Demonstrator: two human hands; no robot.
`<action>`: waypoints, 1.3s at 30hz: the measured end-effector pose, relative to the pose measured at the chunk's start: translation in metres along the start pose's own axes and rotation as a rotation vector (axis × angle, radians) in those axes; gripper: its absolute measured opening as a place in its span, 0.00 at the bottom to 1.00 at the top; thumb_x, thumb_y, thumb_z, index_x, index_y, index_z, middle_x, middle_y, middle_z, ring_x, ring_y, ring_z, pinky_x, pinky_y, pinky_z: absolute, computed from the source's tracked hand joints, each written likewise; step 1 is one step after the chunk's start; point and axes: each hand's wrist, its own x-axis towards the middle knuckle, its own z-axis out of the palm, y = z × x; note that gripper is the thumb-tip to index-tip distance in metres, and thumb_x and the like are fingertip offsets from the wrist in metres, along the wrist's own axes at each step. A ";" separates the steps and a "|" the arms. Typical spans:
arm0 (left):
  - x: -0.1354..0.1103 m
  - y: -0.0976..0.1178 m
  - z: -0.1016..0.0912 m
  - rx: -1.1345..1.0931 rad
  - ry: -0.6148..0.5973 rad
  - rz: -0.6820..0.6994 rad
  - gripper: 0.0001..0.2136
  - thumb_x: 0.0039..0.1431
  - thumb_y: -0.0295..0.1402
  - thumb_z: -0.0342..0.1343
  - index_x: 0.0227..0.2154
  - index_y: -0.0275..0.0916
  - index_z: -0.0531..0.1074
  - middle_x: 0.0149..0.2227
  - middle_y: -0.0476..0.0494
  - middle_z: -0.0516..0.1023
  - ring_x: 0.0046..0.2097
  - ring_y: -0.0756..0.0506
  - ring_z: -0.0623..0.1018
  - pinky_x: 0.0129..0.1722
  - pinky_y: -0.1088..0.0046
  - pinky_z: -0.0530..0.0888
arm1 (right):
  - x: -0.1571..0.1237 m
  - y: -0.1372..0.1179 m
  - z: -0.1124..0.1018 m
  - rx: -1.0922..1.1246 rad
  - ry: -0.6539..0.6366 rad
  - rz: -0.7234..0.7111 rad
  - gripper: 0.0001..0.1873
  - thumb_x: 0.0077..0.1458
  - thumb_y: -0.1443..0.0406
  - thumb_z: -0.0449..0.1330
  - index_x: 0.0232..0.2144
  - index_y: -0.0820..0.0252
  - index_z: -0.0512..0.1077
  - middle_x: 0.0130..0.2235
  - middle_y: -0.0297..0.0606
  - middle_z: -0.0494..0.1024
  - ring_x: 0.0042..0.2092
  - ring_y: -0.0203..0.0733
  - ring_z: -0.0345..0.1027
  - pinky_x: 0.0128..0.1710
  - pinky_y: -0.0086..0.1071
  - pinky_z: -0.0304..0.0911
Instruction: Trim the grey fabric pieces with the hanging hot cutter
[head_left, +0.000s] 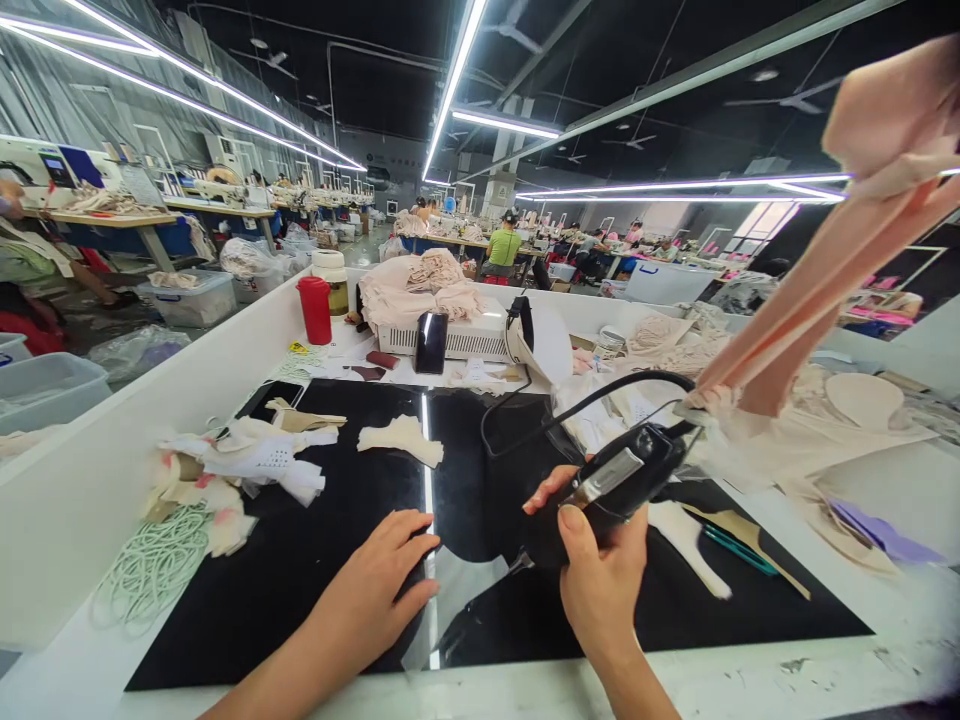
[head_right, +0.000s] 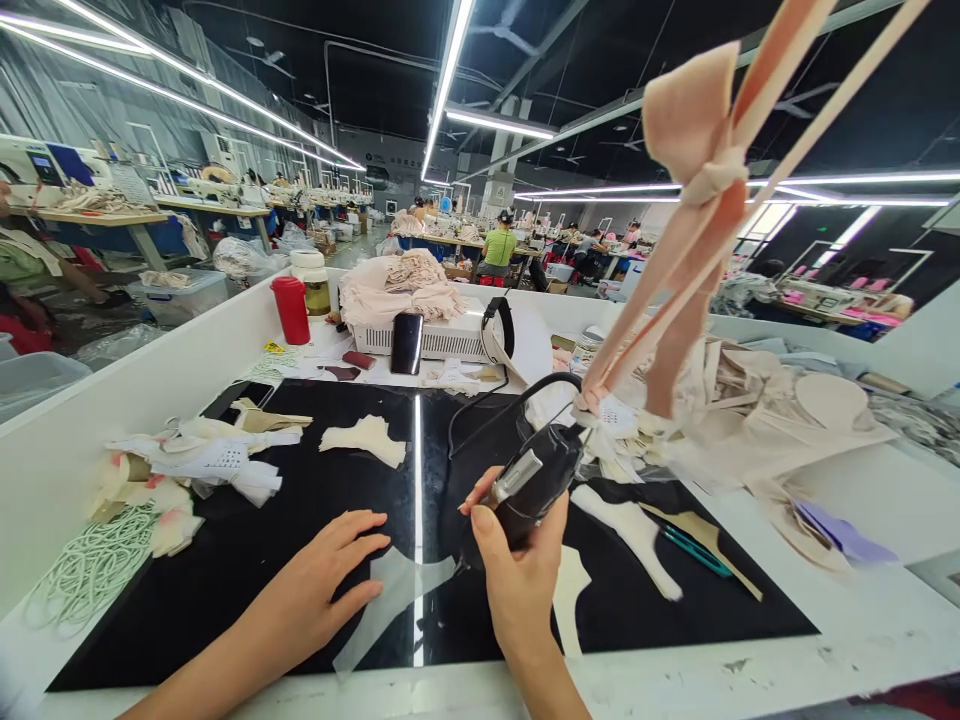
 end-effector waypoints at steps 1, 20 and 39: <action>0.001 0.001 0.001 0.003 -0.005 -0.015 0.15 0.63 0.27 0.61 0.52 0.43 0.74 0.62 0.40 0.73 0.64 0.35 0.71 0.62 0.49 0.72 | 0.002 -0.001 -0.002 -0.039 -0.006 -0.011 0.17 0.59 0.59 0.67 0.47 0.50 0.67 0.39 0.32 0.77 0.33 0.38 0.73 0.37 0.37 0.71; 0.004 0.012 -0.005 -0.270 -0.004 -0.067 0.08 0.61 0.21 0.57 0.34 0.42 0.74 0.50 0.48 0.79 0.54 0.45 0.76 0.56 0.69 0.70 | -0.014 0.010 -0.037 -0.629 -0.057 -0.328 0.12 0.64 0.59 0.61 0.49 0.52 0.72 0.39 0.35 0.76 0.36 0.41 0.71 0.40 0.33 0.68; 0.046 -0.034 -0.031 -0.532 0.193 -0.298 0.12 0.61 0.34 0.53 0.47 0.41 0.66 0.32 0.52 0.77 0.31 0.48 0.76 0.32 0.74 0.71 | -0.001 0.060 0.036 -0.633 -0.663 0.001 0.12 0.67 0.59 0.55 0.35 0.54 0.75 0.34 0.34 0.77 0.35 0.41 0.73 0.36 0.29 0.67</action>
